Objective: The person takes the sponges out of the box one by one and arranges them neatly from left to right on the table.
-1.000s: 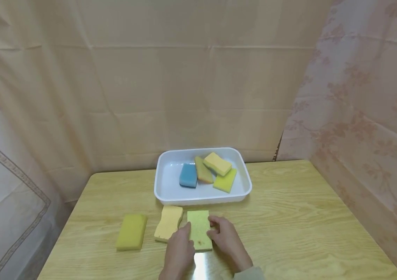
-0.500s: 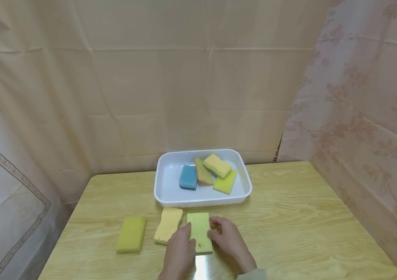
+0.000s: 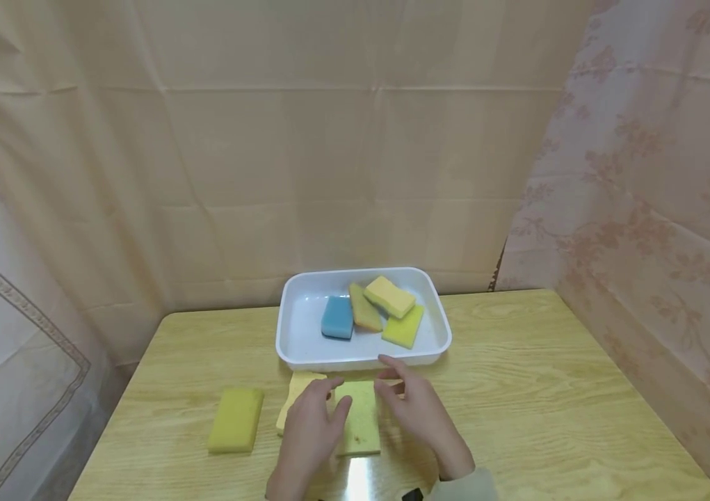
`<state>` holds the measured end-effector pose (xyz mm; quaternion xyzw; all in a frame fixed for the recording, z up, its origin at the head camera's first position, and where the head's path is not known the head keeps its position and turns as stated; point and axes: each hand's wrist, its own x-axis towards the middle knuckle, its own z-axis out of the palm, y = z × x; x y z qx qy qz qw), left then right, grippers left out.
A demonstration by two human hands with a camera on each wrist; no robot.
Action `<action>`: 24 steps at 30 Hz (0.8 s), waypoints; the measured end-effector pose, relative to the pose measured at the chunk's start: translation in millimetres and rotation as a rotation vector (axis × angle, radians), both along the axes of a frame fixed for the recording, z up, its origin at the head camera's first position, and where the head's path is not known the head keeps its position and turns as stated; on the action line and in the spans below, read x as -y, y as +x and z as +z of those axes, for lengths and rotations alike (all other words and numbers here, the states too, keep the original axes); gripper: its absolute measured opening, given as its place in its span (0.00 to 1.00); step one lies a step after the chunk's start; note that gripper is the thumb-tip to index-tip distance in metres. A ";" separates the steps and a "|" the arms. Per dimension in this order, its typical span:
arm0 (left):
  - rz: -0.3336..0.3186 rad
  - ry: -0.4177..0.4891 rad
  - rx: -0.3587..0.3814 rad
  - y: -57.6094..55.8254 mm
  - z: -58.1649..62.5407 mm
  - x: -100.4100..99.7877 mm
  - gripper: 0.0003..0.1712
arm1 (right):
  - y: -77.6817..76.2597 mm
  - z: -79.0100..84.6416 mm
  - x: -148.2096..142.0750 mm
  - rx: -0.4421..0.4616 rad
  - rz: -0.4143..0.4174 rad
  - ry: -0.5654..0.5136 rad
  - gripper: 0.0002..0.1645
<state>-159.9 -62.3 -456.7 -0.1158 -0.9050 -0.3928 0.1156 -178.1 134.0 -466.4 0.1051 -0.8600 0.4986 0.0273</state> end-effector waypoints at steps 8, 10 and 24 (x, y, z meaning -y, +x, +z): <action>-0.035 -0.031 -0.096 -18.7 27.5 6.5 0.15 | -8.7 31.8 5.8 -0.080 -0.023 -0.031 0.23; -0.049 -0.040 -0.092 -23.2 34.5 7.5 0.14 | -12.8 37.1 6.2 -0.136 -0.016 -0.005 0.21; -0.076 -0.085 -0.206 -71.2 73.1 10.1 0.22 | -59.3 72.2 5.3 -0.233 0.027 0.081 0.29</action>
